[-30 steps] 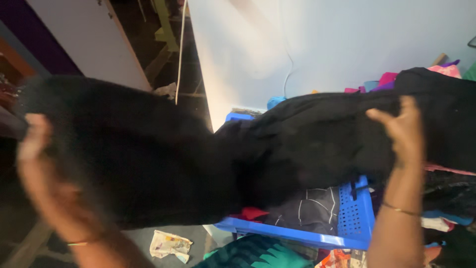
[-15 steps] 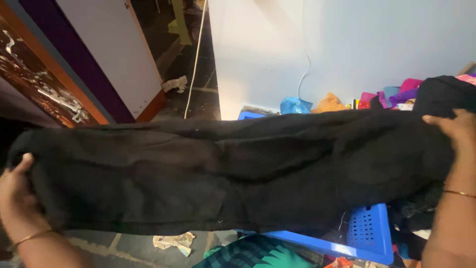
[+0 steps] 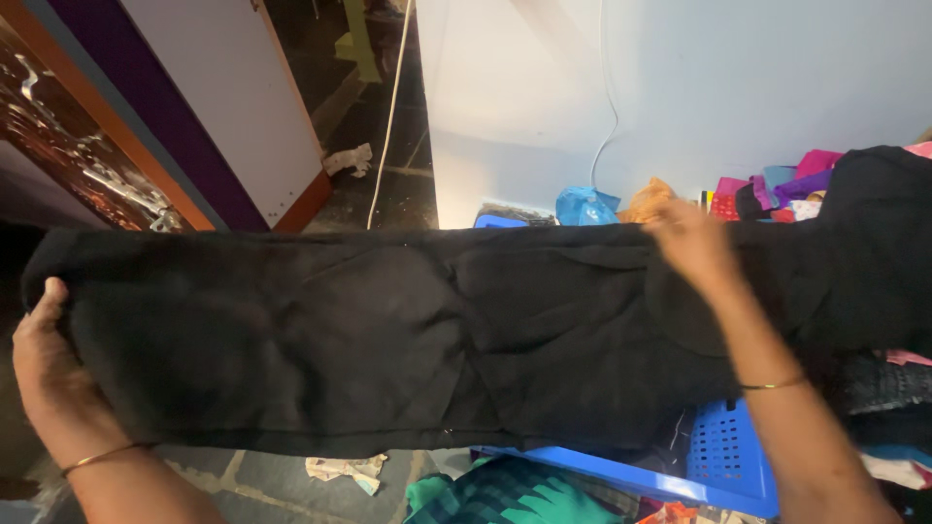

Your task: The person folds several garments from a blue basket, including a white cloth, a black top, and a red shirt, placing each folded item on a nearby surface. The person handles each item one at a time, smoothing and folding them neatly.

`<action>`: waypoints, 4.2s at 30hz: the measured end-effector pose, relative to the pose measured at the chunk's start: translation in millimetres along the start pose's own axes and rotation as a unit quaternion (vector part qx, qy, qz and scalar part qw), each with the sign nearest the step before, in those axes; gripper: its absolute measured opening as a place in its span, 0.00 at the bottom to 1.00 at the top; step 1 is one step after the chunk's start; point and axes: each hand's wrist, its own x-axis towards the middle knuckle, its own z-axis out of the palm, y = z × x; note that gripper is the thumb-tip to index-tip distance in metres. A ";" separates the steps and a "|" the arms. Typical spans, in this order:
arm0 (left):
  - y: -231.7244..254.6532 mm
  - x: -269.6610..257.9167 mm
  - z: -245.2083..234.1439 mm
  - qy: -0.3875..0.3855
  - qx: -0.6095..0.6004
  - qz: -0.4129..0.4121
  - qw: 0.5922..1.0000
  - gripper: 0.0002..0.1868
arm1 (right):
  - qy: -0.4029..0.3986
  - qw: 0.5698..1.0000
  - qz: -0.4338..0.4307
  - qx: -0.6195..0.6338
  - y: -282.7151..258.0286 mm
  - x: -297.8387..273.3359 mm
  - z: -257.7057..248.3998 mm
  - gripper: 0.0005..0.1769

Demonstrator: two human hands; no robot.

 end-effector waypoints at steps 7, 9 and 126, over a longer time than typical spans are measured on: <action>-13.2 0.5 -19.7 0.004 0.013 0.029 0.999 0.23 | -0.062 0.984 -0.163 -0.028 -91.1 -19.0 89.6 0.26; -16.3 5.0 -23.5 0.001 0.014 0.034 0.999 0.22 | -0.060 0.985 -0.143 -0.080 -93.8 -20.4 101.3 0.25; -231.8 -214.7 154.7 -0.228 0.255 -0.059 0.938 0.65 | -0.070 0.729 0.260 0.629 -95.7 -34.6 35.8 0.27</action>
